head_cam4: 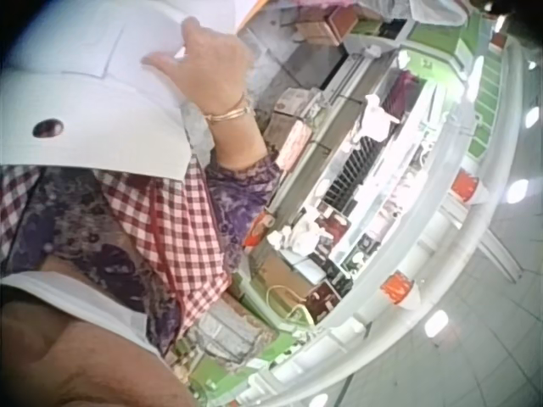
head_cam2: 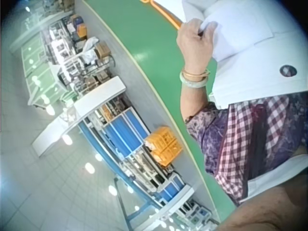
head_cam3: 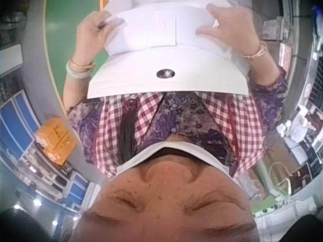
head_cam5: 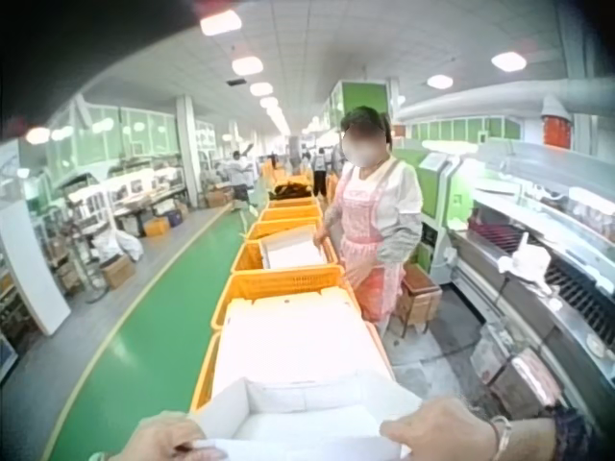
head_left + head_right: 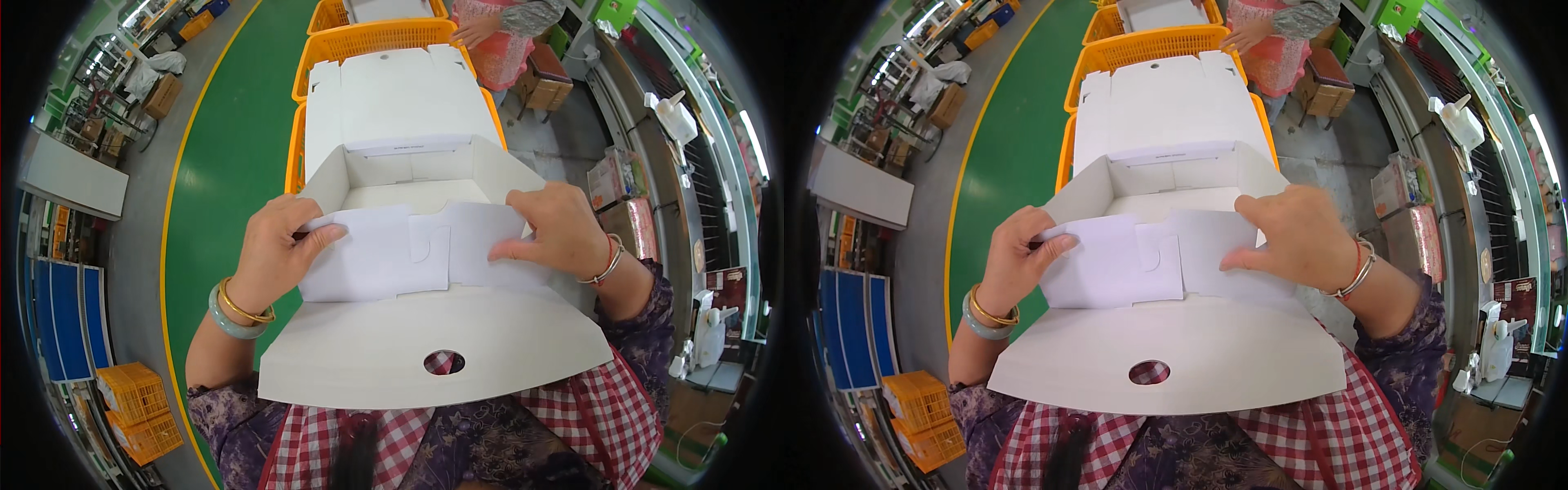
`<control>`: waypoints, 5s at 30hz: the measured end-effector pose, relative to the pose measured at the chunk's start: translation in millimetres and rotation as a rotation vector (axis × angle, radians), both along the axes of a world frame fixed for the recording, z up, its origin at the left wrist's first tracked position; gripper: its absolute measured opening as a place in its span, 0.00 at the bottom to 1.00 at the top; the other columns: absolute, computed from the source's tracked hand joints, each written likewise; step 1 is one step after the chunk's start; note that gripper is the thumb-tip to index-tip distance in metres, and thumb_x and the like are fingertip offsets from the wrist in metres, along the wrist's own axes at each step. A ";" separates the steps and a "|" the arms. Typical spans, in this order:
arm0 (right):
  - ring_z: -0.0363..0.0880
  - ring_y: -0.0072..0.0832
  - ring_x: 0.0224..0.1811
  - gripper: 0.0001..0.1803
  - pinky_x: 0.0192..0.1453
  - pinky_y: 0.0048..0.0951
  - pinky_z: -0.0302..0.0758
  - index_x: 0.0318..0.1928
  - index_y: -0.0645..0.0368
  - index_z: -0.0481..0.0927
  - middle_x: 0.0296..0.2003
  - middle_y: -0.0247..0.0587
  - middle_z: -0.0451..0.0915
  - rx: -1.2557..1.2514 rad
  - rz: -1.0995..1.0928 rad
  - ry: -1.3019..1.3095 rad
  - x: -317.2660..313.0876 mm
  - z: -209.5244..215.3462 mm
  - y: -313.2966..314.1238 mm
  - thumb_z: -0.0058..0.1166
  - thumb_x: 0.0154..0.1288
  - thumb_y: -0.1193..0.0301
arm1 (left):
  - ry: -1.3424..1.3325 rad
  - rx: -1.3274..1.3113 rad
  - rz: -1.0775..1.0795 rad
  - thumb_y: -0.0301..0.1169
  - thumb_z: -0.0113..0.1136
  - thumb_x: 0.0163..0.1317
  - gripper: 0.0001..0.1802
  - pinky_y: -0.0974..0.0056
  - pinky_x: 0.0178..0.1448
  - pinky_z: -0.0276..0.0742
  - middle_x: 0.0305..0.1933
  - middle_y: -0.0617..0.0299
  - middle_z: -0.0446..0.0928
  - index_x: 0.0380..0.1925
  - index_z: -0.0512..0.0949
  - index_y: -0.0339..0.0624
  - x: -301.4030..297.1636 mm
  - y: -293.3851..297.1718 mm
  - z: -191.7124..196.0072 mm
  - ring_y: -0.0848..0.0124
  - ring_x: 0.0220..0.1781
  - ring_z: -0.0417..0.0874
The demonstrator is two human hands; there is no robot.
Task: The person folds flat white cardboard pieces into box shapes by hand. They repeatedly pick up a flat piece, fold the sides and flaps, and place the assembled box into a yellow crate. The process is repeated continuously throughout the clip.
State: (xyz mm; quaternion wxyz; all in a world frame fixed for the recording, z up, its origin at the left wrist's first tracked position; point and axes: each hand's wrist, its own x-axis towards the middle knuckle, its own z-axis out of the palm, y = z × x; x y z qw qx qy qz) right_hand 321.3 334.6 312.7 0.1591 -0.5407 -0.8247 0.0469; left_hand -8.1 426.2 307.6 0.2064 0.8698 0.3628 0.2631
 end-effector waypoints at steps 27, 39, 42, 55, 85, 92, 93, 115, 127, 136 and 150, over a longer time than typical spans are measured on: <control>0.77 0.40 0.28 0.12 0.34 0.33 0.72 0.41 0.56 0.79 0.26 0.44 0.78 -0.256 0.265 0.380 -23.6 14.8 22.8 0.61 0.55 0.73 | -0.006 -0.537 -0.375 0.22 0.60 0.59 0.05 0.72 0.32 0.66 0.22 0.67 0.72 0.36 0.79 0.36 51.1 6.9 28.3 0.80 0.26 0.67; 0.76 0.42 0.27 0.12 0.32 0.36 0.70 0.33 0.56 0.77 0.21 0.43 0.76 -0.206 0.070 0.129 5.1 21.2 20.0 0.63 0.50 0.66 | 0.350 0.049 -0.214 0.30 0.75 0.36 0.18 0.45 0.68 0.60 0.22 0.62 0.73 0.27 0.76 0.41 -12.4 37.6 21.9 0.64 0.32 0.77; 0.74 0.41 0.25 0.12 0.34 0.36 0.68 0.30 0.56 0.75 0.20 0.41 0.74 -0.163 0.045 0.141 18.5 14.9 15.7 0.63 0.49 0.65 | 0.271 0.081 -0.152 0.29 0.75 0.37 0.17 0.52 0.57 0.71 0.24 0.60 0.73 0.27 0.76 0.41 -25.0 25.0 10.2 0.63 0.32 0.76; 0.75 0.33 0.33 0.22 0.43 0.31 0.67 0.43 0.54 0.82 0.33 0.35 0.81 -0.272 0.187 0.545 33.9 -29.3 -12.7 0.59 0.57 0.51 | -0.226 -0.284 -0.215 0.29 0.66 0.50 0.15 0.52 0.59 0.69 0.37 0.53 0.77 0.40 0.78 0.40 -61.5 -16.2 -29.3 0.58 0.48 0.77; 0.73 0.35 0.38 0.15 0.44 0.37 0.68 0.33 0.55 0.78 0.32 0.35 0.77 0.042 0.240 0.081 -16.8 -59.3 9.9 0.63 0.49 0.60 | 0.132 0.023 0.133 0.35 0.66 0.54 0.12 0.53 0.60 0.62 0.27 0.65 0.75 0.38 0.82 0.47 -44.3 -41.4 -66.3 0.65 0.33 0.75; 0.69 0.33 0.31 0.07 0.34 0.34 0.67 0.28 0.54 0.70 0.25 0.35 0.68 0.128 0.324 -0.037 -33.9 -48.0 9.4 0.54 0.48 0.71 | 0.377 0.259 -0.018 0.26 0.64 0.42 0.07 0.39 0.65 0.58 0.21 0.65 0.69 0.18 0.73 0.47 -41.9 -48.9 -63.8 0.66 0.31 0.75; 0.69 0.33 0.30 0.07 0.33 0.33 0.67 0.28 0.55 0.70 0.25 0.35 0.68 0.146 0.357 -0.036 -34.8 -50.0 13.4 0.54 0.48 0.71 | 0.389 0.271 -0.002 0.26 0.63 0.42 0.07 0.41 0.65 0.59 0.21 0.65 0.69 0.18 0.73 0.47 -44.9 -49.4 -63.4 0.66 0.31 0.75; 0.74 0.38 0.52 0.11 0.52 0.37 0.71 0.41 0.56 0.76 0.44 0.37 0.77 0.430 0.299 0.005 5.3 -188.5 113.8 0.55 0.54 0.73 | 0.218 0.173 0.180 0.30 0.64 0.46 0.07 0.54 0.47 0.69 0.23 0.59 0.73 0.19 0.74 0.44 -46.8 0.9 -231.2 0.57 0.32 0.75; 0.72 0.33 0.48 0.08 0.49 0.34 0.70 0.35 0.59 0.74 0.40 0.37 0.75 0.316 0.334 -0.051 6.3 -216.1 117.4 0.51 0.51 0.76 | 0.247 0.208 0.152 0.32 0.68 0.44 0.11 0.56 0.45 0.69 0.22 0.61 0.72 0.18 0.75 0.43 -41.2 13.8 -229.3 0.60 0.31 0.75; 0.72 0.36 0.49 0.16 0.49 0.34 0.71 0.42 0.57 0.76 0.43 0.38 0.76 0.213 0.147 0.134 -3.4 -198.3 115.3 0.61 0.51 0.70 | 0.330 0.154 0.164 0.34 0.67 0.47 0.11 0.55 0.45 0.69 0.24 0.60 0.73 0.21 0.75 0.43 -45.0 17.5 -232.2 0.58 0.32 0.75; 0.80 0.36 0.37 0.22 0.40 0.34 0.76 0.51 0.49 0.75 0.36 0.36 0.79 -0.131 0.010 0.312 -31.5 -249.2 121.0 0.62 0.54 0.69 | 0.283 -0.253 0.030 0.36 0.62 0.55 0.13 0.51 0.40 0.75 0.33 0.49 0.79 0.35 0.74 0.40 99.2 52.6 -206.7 0.50 0.35 0.80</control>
